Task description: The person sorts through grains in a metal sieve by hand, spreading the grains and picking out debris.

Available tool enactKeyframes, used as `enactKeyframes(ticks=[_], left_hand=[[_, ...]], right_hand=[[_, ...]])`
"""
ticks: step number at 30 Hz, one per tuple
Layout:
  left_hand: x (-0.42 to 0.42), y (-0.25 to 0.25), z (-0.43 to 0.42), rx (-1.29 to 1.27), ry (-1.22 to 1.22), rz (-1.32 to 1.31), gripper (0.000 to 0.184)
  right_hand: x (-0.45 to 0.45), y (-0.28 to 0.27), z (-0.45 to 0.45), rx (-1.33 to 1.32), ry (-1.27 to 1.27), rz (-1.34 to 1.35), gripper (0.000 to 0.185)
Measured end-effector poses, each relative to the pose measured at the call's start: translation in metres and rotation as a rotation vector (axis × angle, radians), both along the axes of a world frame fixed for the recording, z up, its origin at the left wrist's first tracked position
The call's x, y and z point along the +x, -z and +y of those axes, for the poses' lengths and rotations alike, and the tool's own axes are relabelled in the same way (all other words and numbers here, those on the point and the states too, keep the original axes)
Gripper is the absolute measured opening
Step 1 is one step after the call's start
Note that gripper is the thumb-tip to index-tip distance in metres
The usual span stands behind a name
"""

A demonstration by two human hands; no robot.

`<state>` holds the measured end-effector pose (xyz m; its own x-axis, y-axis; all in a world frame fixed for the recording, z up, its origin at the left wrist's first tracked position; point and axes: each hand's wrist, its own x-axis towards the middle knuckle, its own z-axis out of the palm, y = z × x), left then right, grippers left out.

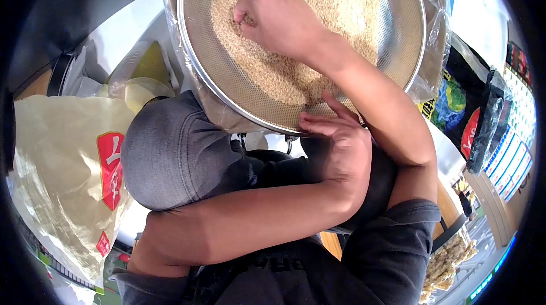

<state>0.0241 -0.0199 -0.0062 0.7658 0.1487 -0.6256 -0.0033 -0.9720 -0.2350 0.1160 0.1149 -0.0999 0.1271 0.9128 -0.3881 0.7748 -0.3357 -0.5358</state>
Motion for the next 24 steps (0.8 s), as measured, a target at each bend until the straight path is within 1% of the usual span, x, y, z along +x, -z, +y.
enactKeyframes(ticks=[3, 9, 10, 12, 15, 18, 21, 24], left_hand=[[0.000, 0.000, 0.004, -0.006, -0.015, 0.001, 0.033], [0.001, -0.002, 0.001, 0.006, -0.013, 0.041, 0.032], [-0.001, -0.001, -0.009, 0.099, -0.201, -0.062, 0.037], [-0.002, 0.003, -0.019, 0.193, -0.389, -0.165, 0.042], [-0.001, 0.006, -0.022, 0.279, -0.414, -0.180, 0.042], [-0.002, 0.003, -0.020, 0.220, -0.471, -0.208, 0.041], [-0.002, 0.007, -0.021, 0.313, -0.432, -0.214, 0.041], [-0.001, 0.003, -0.019, 0.243, -0.511, -0.209, 0.042]], right_hand=[[-0.001, 0.003, -0.001, -0.003, 0.003, 0.000, 0.014], [0.001, 0.013, -0.004, 0.077, -0.013, -0.018, 0.011], [0.002, 0.013, -0.004, 0.078, -0.015, -0.022, 0.011], [0.002, 0.012, -0.004, 0.080, -0.018, -0.024, 0.012], [0.002, 0.010, -0.004, 0.058, -0.010, -0.021, 0.012], [0.002, 0.007, -0.005, 0.060, 0.001, 0.011, 0.011], [0.003, 0.007, -0.006, 0.089, 0.016, 0.033, 0.010], [0.005, 0.004, -0.007, 0.135, -0.004, 0.024, 0.014]])
